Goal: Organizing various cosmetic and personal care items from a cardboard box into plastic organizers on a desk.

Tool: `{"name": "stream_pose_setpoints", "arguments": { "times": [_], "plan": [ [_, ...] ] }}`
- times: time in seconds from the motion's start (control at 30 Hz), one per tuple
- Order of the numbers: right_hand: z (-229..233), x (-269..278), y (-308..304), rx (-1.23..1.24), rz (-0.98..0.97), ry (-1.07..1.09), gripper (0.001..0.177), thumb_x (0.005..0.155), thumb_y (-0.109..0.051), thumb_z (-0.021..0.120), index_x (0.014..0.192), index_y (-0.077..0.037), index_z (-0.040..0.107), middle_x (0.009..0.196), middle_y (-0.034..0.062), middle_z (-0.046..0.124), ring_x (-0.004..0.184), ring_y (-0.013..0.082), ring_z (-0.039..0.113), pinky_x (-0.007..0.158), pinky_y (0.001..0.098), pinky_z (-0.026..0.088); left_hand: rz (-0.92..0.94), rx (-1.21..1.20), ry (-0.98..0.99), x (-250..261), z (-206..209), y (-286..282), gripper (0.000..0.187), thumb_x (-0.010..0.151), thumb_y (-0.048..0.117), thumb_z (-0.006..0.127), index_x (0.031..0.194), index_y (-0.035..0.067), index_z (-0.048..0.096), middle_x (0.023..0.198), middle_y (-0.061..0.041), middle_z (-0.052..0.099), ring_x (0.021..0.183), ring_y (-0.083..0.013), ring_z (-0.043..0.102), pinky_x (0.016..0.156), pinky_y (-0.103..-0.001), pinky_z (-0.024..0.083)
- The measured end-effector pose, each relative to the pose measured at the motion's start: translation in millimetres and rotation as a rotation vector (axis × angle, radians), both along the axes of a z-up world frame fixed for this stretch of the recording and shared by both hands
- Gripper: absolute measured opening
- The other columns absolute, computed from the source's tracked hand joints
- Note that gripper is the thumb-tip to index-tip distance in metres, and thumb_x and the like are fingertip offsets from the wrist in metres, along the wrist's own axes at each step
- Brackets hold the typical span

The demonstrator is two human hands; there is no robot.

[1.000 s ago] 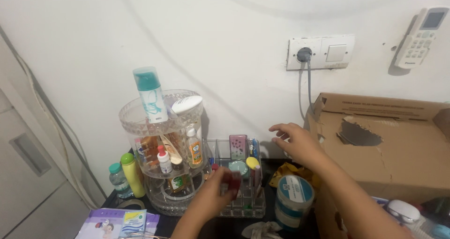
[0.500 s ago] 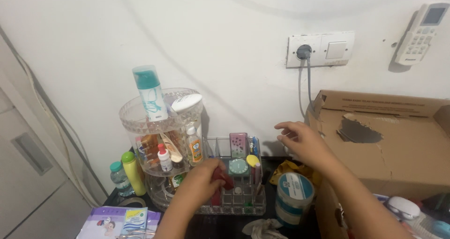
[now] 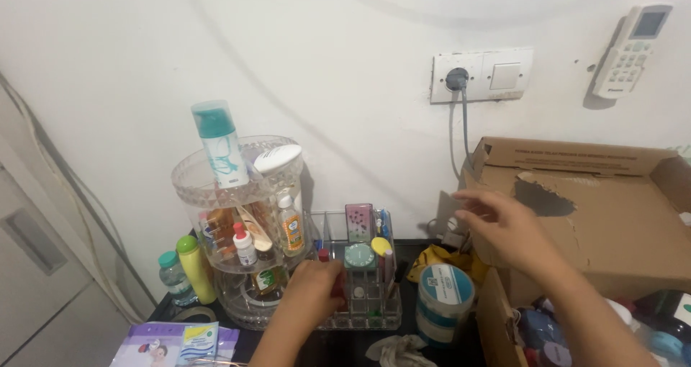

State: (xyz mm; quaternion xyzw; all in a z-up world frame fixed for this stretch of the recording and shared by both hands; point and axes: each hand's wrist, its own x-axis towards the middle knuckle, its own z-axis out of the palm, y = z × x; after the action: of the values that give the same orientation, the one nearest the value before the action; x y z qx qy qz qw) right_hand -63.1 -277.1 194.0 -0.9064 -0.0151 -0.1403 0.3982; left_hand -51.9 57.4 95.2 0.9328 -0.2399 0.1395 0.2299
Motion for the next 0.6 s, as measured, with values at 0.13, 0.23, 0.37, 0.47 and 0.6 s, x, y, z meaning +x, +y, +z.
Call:
{"name": "stream_pose_setpoints", "arguments": {
  "times": [0.13, 0.23, 0.37, 0.47, 0.6],
  "plan": [
    [-3.2, -12.8, -40.2, 0.062, -0.043, 0.011, 0.034, 0.094, -0.029, 0.067, 0.127, -0.022, 0.072, 0.118, 0.0046, 0.078, 0.108, 0.0194, 0.074, 0.094, 0.0368, 0.057, 0.008, -0.015, 0.016, 0.1, 1.9, -2.0, 0.043, 0.060, 0.010, 0.087, 0.098, 0.009, 0.067, 0.095, -0.013, 0.070, 0.101, -0.0377, 0.060, 0.090, -0.048, 0.047],
    [0.1, -32.1, -67.9, 0.149, -0.155, 0.072, 0.035, 0.096, -0.027, 0.066, 0.130, -0.021, 0.071, 0.124, 0.0041, 0.077, 0.114, 0.0201, 0.072, 0.098, 0.0382, 0.059, 0.006, 0.040, -0.007, 4.7, -2.1, -1.2, 0.042, 0.060, 0.011, 0.088, 0.097, 0.009, 0.068, 0.096, -0.014, 0.070, 0.104, -0.0369, 0.060, 0.092, -0.047, 0.047],
    [-16.1, -52.2, -114.0, 0.231, -0.244, -0.010, 0.035, 0.096, -0.024, 0.068, 0.129, -0.014, 0.074, 0.121, 0.0097, 0.078, 0.115, 0.0207, 0.069, 0.102, 0.0391, 0.051, -0.014, 0.129, -0.024, 8.7, -7.4, -4.2, 0.047, 0.059, 0.013, 0.090, 0.100, 0.009, 0.067, 0.097, -0.014, 0.069, 0.106, -0.0369, 0.059, 0.095, -0.046, 0.046],
    [-37.8, -58.8, -144.1, 0.314, -0.264, -0.091, 0.036, 0.095, -0.021, 0.067, 0.128, -0.009, 0.073, 0.120, 0.0106, 0.078, 0.115, 0.0182, 0.068, 0.100, 0.0363, 0.051, -0.025, 0.147, -0.035, 13.4, -16.1, -4.6, 0.053, 0.057, 0.013, 0.091, 0.105, 0.010, 0.067, 0.098, -0.015, 0.069, 0.107, -0.0375, 0.058, 0.098, -0.047, 0.043],
    [-62.3, -66.8, -171.0, 0.373, -0.400, 0.041, 0.037, 0.104, -0.019, 0.068, 0.139, -0.009, 0.075, 0.116, 0.0188, 0.080, 0.091, 0.0342, 0.069, 0.073, 0.0505, 0.053, -0.008, 0.202, 0.013, 16.7, -25.0, -5.3, 0.044, 0.061, 0.013, 0.087, 0.100, 0.010, 0.066, 0.099, -0.012, 0.070, 0.110, -0.0341, 0.059, 0.102, -0.044, 0.043]
  ]
}}
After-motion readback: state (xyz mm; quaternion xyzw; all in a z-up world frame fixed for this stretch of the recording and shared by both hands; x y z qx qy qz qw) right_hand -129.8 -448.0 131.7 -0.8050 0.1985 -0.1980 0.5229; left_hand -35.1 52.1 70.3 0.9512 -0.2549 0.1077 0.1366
